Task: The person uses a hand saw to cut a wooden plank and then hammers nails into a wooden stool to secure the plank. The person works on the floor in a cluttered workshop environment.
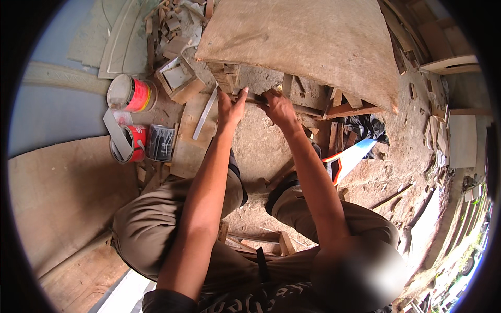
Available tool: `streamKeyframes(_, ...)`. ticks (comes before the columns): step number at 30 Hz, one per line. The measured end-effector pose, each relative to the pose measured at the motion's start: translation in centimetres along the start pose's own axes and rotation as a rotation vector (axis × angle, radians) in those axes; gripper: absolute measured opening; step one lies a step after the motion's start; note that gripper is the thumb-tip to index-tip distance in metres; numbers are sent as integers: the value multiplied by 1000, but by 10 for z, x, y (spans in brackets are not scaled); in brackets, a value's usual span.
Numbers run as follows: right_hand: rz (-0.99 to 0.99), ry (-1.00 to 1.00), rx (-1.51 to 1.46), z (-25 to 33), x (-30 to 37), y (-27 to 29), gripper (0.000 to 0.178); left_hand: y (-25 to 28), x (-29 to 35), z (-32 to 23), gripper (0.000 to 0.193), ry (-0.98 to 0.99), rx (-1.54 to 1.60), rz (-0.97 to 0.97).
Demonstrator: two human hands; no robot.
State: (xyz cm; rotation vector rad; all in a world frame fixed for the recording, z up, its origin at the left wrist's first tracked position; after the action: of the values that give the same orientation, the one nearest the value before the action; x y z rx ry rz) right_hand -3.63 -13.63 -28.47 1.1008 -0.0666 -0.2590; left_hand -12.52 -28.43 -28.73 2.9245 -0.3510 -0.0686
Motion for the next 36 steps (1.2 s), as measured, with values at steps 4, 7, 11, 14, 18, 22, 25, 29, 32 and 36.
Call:
streamKeyframes(4,-184,58,-27,-1,4,3,30,-2,5,-11,79,-32,61,24)
streamKeyframes(7,-163,20,-9,-3,3,0,30,6,11,-25,70,54,130,158)
streamKeyframes(11,-67,-20,6,-5,-2,-1,27,18,6,-26,63,76,31,285)
streamKeyframes(14,-16,-51,14,1,-3,1,25,22,0,-13,69,70,-54,321)
streamKeyframes(18,-37,-57,13,2,0,1,26,17,2,-10,75,-1,-115,242)
streamKeyframes(22,-86,-39,8,-1,1,1,25,17,8,-22,78,43,-80,287)
streamKeyframes(25,-152,-5,16,-4,2,-4,27,17,0,-15,85,43,-157,292)
streamKeyframes(29,-135,3,20,-4,-1,-5,27,20,-1,-7,90,147,-233,292)
streamKeyframes(32,-149,-4,49,-5,-1,-7,27,17,0,-11,91,132,-251,243)
streamKeyframes(36,-153,30,14,-6,-2,-5,25,15,1,-13,90,74,-116,247)
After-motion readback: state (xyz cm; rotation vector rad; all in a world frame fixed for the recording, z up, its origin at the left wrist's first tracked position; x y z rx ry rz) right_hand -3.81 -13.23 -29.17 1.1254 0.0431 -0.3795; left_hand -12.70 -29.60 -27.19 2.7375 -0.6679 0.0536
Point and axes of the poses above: each hand's wrist, its own x-axis away from the middle knuckle, its own y-axis out of the back of the hand, z = x × y, the point moved 2 cm from there along -x, towards the middle knuckle, and after that the axes turned 3 degrees about x, right-handed, at the moved point
